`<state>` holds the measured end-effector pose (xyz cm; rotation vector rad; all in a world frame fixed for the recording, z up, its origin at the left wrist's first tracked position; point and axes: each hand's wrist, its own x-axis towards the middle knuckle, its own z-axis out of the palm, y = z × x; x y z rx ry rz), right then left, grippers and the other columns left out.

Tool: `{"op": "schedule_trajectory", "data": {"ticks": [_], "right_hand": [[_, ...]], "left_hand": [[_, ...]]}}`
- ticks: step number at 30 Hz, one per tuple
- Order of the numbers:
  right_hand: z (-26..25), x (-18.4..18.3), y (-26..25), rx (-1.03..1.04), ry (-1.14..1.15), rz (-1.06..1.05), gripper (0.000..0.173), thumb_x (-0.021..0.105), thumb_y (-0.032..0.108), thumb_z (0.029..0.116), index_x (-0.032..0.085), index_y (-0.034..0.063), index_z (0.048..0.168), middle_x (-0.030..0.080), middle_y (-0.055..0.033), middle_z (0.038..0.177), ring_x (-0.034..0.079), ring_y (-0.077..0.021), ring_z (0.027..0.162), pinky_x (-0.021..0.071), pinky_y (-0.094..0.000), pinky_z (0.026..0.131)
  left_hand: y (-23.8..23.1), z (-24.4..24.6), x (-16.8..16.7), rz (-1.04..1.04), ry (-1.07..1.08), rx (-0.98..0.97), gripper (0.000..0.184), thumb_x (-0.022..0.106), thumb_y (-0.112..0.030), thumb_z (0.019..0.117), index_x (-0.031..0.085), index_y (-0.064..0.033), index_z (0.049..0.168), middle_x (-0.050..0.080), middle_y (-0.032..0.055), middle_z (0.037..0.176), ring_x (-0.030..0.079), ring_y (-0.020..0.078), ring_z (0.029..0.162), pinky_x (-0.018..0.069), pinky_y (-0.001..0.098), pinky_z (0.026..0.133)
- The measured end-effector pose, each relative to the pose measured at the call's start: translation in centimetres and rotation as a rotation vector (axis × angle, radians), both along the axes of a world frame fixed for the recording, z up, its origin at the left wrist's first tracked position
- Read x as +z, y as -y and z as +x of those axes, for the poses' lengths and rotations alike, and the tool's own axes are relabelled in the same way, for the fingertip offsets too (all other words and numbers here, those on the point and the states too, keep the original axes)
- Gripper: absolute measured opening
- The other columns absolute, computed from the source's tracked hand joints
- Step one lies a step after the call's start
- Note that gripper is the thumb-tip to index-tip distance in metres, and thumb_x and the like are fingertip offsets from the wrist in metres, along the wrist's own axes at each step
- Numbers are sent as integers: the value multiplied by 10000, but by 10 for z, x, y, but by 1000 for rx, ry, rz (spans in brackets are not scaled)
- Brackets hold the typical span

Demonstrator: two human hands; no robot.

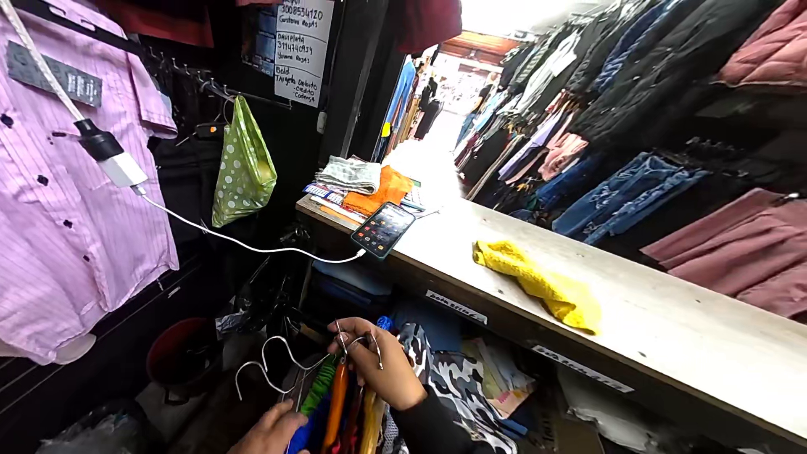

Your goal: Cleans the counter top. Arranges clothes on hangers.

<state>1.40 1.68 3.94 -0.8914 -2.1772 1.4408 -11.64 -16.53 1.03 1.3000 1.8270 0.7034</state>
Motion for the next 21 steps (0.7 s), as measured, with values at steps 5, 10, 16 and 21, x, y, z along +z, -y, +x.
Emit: {"op": "schedule_trajectory", "data": {"ticks": [5,10,16,21], "right_hand": [[-2,-8,7,23,-11,105,374,475,92,1027,543,-5,1382,704,-60,1155,643,-43,707,550,-225,648],[0,-22,18,-62,-90,383,472,526,73,963,523,-102,1401,694,-205,1236,690,-245,1124,523,-410,1017],[8,-20,23,-96,-61,406,432,451,-6,1000,491,-128,1412,661,-229,1302,666,-271,1198,506,-398,1052],[17,-34,16,-166,-164,421,315,446,-49,983,670,-74,1203,714,-182,1209,708,-207,1100,557,-334,970]], "left_hand": [[-27,-11,15,551,-126,113,338,590,-180,988,675,13,1252,664,190,1281,676,296,1142,570,442,941],[-87,0,24,667,-168,24,416,593,-369,972,714,-77,1243,678,137,1280,616,305,1234,478,489,1054],[-98,6,34,438,-137,110,297,560,-201,966,688,-15,1160,676,177,1143,694,237,968,571,347,837],[-96,-12,32,330,-32,121,346,427,-121,1058,583,-7,1345,722,110,1171,690,177,1093,526,335,989]]}}
